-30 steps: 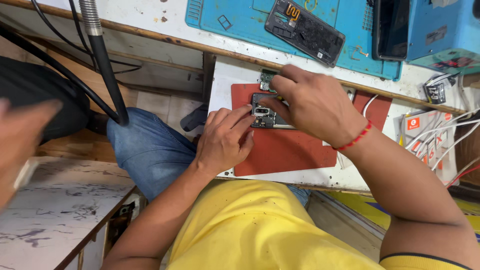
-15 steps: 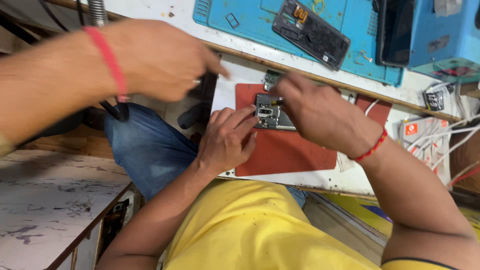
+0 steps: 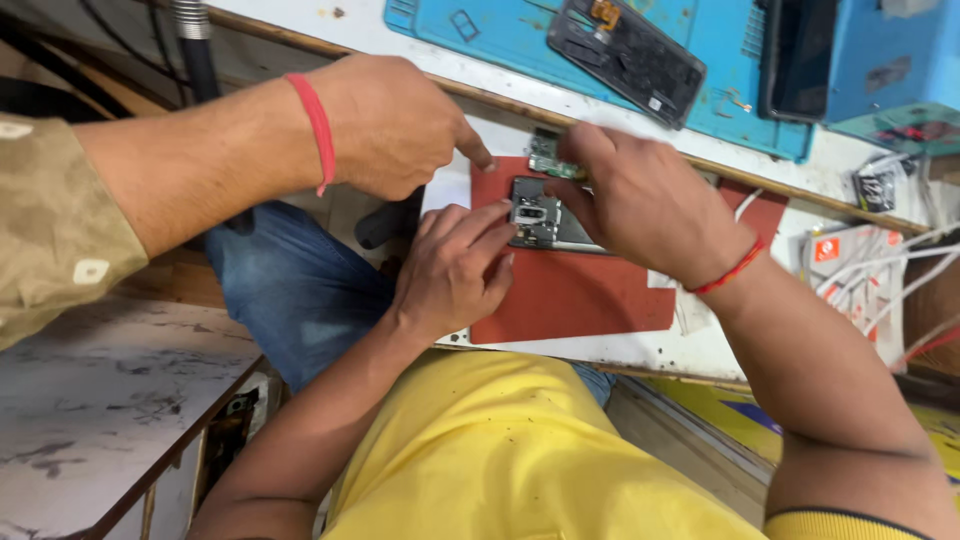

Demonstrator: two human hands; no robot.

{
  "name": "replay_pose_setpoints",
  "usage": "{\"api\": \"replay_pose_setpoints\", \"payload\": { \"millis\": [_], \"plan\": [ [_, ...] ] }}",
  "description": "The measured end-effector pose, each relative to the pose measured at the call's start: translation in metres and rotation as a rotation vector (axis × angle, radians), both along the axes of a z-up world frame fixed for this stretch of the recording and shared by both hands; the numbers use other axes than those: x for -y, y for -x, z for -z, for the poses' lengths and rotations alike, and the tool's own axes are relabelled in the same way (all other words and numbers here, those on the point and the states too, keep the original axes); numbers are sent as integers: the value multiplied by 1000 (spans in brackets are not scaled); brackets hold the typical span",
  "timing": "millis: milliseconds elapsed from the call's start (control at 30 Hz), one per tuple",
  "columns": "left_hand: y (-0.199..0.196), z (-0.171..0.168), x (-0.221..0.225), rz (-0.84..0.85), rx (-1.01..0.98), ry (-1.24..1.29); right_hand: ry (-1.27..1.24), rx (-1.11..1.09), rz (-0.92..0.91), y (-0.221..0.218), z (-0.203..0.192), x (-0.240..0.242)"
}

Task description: The person disassembles a smartphone, removes the battery, and reassembles the device using a screwdriver. The person then places the back cover onto the phone and secures it.

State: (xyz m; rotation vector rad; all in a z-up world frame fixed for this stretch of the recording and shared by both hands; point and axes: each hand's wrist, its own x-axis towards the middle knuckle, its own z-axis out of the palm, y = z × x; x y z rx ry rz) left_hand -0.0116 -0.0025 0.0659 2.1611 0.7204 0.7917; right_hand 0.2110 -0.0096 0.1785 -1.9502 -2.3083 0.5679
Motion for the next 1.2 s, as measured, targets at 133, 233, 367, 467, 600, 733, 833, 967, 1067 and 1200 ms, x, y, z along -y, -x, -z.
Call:
{"api": "replay_pose_setpoints", "payload": {
  "millis": [133,233,367,467,600,733,833,967,1067,1200],
  "plan": [
    [1,-1,-2,-20,5,-18,-17,-80,-116,1,-2,-4],
    [-2,0,-2,-5,-5,-7,-31,-79,-64,-3,-7,-4],
    [-1,1,0,-17,-4,-20,-32,-163,-108,-1,-7,-3],
    [-2,0,-3,3,-24,11,-34,-105,-61,1,-6,-6],
    [-4,1,-2,-14,-12,-14,4,-171,-124,-1,-6,-5],
    [-2,1,-2,-8,-17,-18,-31,-138,-70,-2,-3,-2],
    [-1,2,-1,-14,-23,-23,-13,-169,-87,-3,-3,-2],
    [-2,3,1,-2,-34,2,-45,-113,-65,-1,-6,-2],
    [-1,4,1,-15,-8,-35,-27,-128,-84,0,-5,0],
    [0,3,2,-15,-24,-11,1,-88,10,1,-1,0]
  ]
}}
